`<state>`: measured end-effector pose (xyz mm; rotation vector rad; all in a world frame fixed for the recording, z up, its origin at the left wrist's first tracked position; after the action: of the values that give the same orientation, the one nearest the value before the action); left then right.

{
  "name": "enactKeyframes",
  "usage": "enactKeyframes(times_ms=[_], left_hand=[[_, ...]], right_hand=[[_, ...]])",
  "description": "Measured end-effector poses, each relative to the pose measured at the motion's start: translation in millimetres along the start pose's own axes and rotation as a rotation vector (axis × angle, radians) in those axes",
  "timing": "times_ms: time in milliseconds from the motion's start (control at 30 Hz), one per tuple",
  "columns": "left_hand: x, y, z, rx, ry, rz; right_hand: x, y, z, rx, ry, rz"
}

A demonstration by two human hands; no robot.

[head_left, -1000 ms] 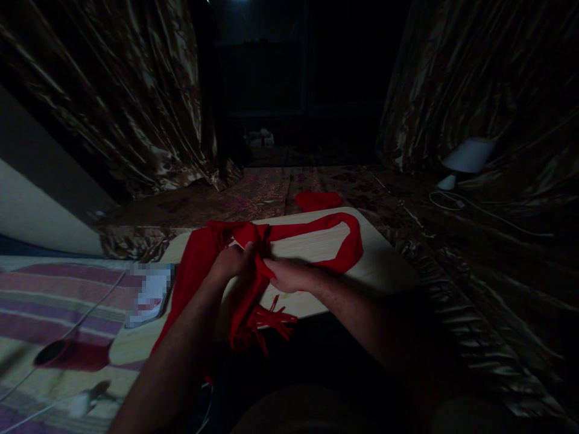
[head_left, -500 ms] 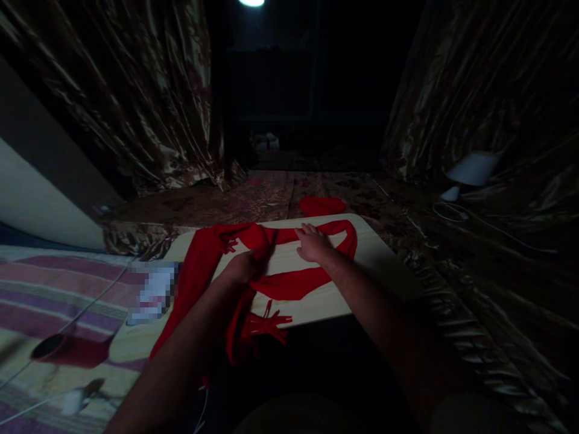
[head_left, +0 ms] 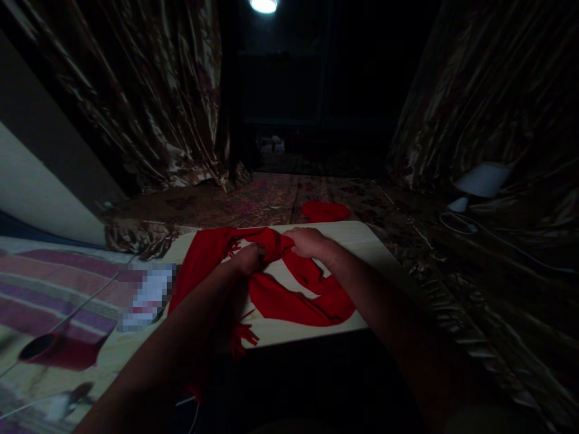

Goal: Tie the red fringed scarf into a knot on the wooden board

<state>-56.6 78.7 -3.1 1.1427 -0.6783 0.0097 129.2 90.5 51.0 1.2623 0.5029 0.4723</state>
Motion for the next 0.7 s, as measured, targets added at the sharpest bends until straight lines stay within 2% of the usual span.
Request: enactKeyframes(times_ms=[33,100,200,300,367,467,533,600,700], left_hand=[[6,-3.0,-4,-0.027,-0.044,-0.008],[16,-9.3,-10,-0.076,-0.126,-0.036],[21,-13.7,-14,-0.063,-0.162,-0.106],[17,-9.2,-13,0.092,-0.031,-0.191],[12,-5.8,-11,0.183,0.115,-0.227],[11,-5.3,-15,0.201,0.26,-0.297],[12,-6.0,-21,0.191,0.288,-0.342],[12,-5.5,-28,0.203,0.32,-0.343],[5,-2.3,-36,0.201,0.37,-0.286]], right_hand=[[-6,-4,-6,0.048,0.098,0.029],[-13,-15,-18,0.04,0.25,0.069],[-5,-25,-32,-0.022,0.244,0.121],[17,-25,-36,-0.051,0.099,0.188],[37,-23,-32,-0.065,-0.085,0.199],[69,-21,-22,-0.113,-0.419,0.131],[85,-21,-14,-0.167,-0.532,0.055],[97,-21,-9,-0.221,-0.492,-0.01],[106,-17,-3,-0.177,-0.237,-0.082]])
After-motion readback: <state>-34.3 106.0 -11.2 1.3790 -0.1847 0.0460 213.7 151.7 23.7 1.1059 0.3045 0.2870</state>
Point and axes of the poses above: each hand's wrist, its own z-axis away from the middle knuckle, its own y-axis out of the back of the hand, x = y × z, the point moved 4 cm from there along -z, towards the middle knuckle, and after that the axes turned 13 degrees about -x, right-handed, at the moved point
